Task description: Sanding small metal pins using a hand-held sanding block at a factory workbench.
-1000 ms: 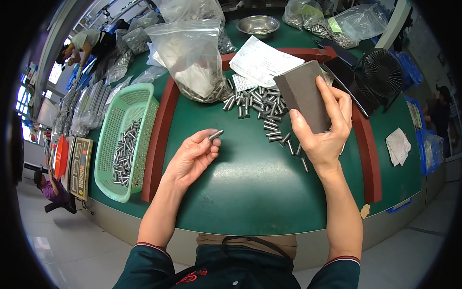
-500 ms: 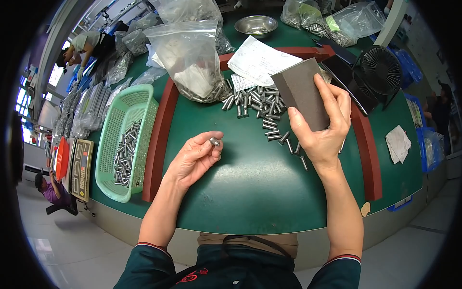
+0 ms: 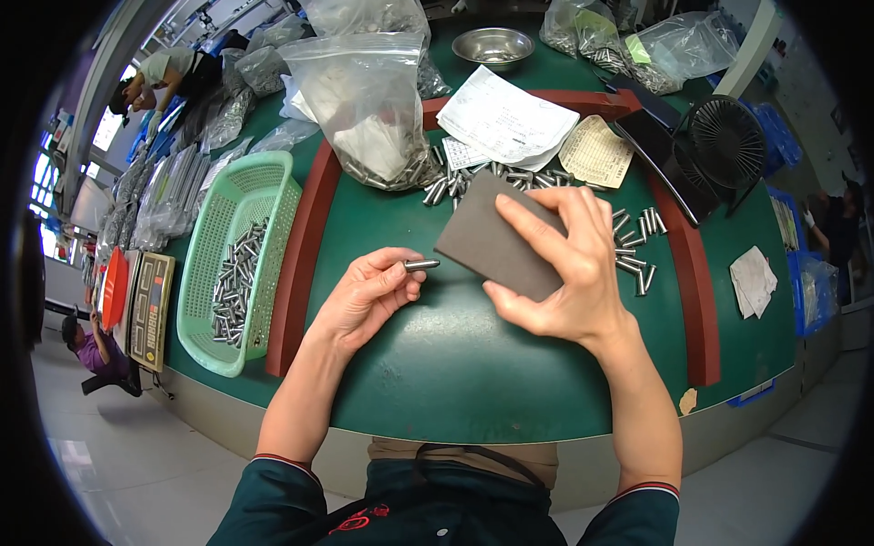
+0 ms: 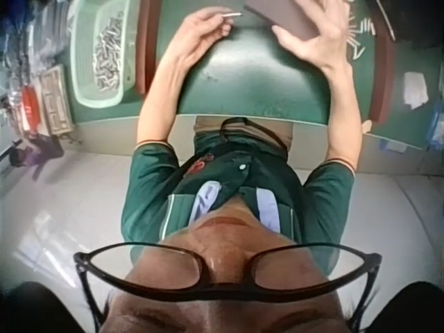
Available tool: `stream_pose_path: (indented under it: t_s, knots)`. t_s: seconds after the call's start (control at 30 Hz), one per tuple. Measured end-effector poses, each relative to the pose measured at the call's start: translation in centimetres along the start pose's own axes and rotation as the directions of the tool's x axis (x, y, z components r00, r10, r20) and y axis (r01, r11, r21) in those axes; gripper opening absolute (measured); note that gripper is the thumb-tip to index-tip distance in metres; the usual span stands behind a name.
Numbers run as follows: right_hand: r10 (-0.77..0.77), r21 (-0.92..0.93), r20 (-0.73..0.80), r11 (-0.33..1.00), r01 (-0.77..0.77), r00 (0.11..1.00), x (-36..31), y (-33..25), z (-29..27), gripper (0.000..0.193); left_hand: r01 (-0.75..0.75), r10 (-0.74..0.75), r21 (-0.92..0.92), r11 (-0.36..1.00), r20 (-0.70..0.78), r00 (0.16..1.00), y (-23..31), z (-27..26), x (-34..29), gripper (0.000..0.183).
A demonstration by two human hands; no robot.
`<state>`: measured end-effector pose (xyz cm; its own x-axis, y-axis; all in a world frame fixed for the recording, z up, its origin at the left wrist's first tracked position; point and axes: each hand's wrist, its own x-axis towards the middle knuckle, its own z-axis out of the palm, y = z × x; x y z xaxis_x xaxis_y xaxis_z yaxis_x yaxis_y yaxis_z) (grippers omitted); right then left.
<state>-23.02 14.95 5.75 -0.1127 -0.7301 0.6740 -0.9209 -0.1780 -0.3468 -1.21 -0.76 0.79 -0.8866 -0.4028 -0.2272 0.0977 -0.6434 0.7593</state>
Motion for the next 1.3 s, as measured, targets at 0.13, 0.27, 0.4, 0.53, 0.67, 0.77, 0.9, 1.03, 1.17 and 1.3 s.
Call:
stream_pose_path:
  t_s: [0.13, 0.27, 0.4, 0.53, 0.67, 0.77, 0.9, 1.03, 1.17, 1.3]
  knots:
    - [-0.024, 0.0, 0.045, 1.0, 0.024, 0.999, -0.2, -0.4, 0.3, 0.07, 0.011, -0.01, 0.022, 1.0, -0.071, 0.997, 0.5, 1.1, -0.1, 0.024]
    - [-0.052, 0.027, 0.06, 0.998, 0.05, 0.997, -0.3, -0.4, 0.6, 0.07, -0.005, 0.005, 0.004, 1.0, -0.033, 0.999, 0.4, 1.2, -0.1, 0.025]
    - [-0.106, 0.06, 0.085, 0.993, 0.102, 0.991, -0.3, -1.0, 1.1, 0.07, 0.008, -0.008, 0.021, 1.0, -0.027, 1.0, 0.5, 0.8, -0.3, 0.024]
    - [-0.124, 0.101, 0.117, 0.988, 0.112, 0.985, -0.4, -1.6, 1.4, 0.07, -0.012, 0.017, 0.109, 0.994, -0.052, 0.999, 0.5, 1.0, -0.4, 0.022]
    - [-0.111, 0.076, 0.153, 0.992, 0.101, 0.982, -0.3, -1.4, 1.4, 0.069, -0.068, 0.083, 0.182, 0.981, -0.072, 0.994, 0.4, 1.5, -0.4, 0.019]
    - [-0.168, 0.107, 0.188, 0.983, 0.149, 0.968, -0.4, -2.0, 1.4, 0.069, -0.129, 0.161, 0.303, 0.944, -0.083, 0.983, 0.4, 1.8, -0.3, 0.018]
    - [-0.107, 0.013, 0.152, 0.994, 0.106, 0.983, 0.0, -1.8, 1.3, 0.069, -0.121, 0.168, 0.349, 0.929, -0.107, 0.98, 0.6, 1.7, -0.5, 0.017]
    - [-0.178, 0.104, 0.228, 0.982, 0.158, 0.957, -0.5, -2.6, 1.8, 0.07, -0.118, 0.179, 0.382, 0.917, -0.129, 0.975, 0.7, 1.6, -0.4, 0.018]
    - [-0.145, 0.04, 0.194, 0.989, 0.14, 0.97, -0.3, -1.8, 1.3, 0.07, -0.091, 0.158, 0.409, 0.908, -0.131, 0.979, 1.0, 2.6, -0.6, 0.015]
    - [-0.151, 0.054, 0.211, 0.988, 0.143, 0.966, -0.2, -2.1, 1.7, 0.071, -0.107, 0.173, 0.393, 0.913, -0.136, 0.976, 1.0, 2.2, -0.7, 0.015]
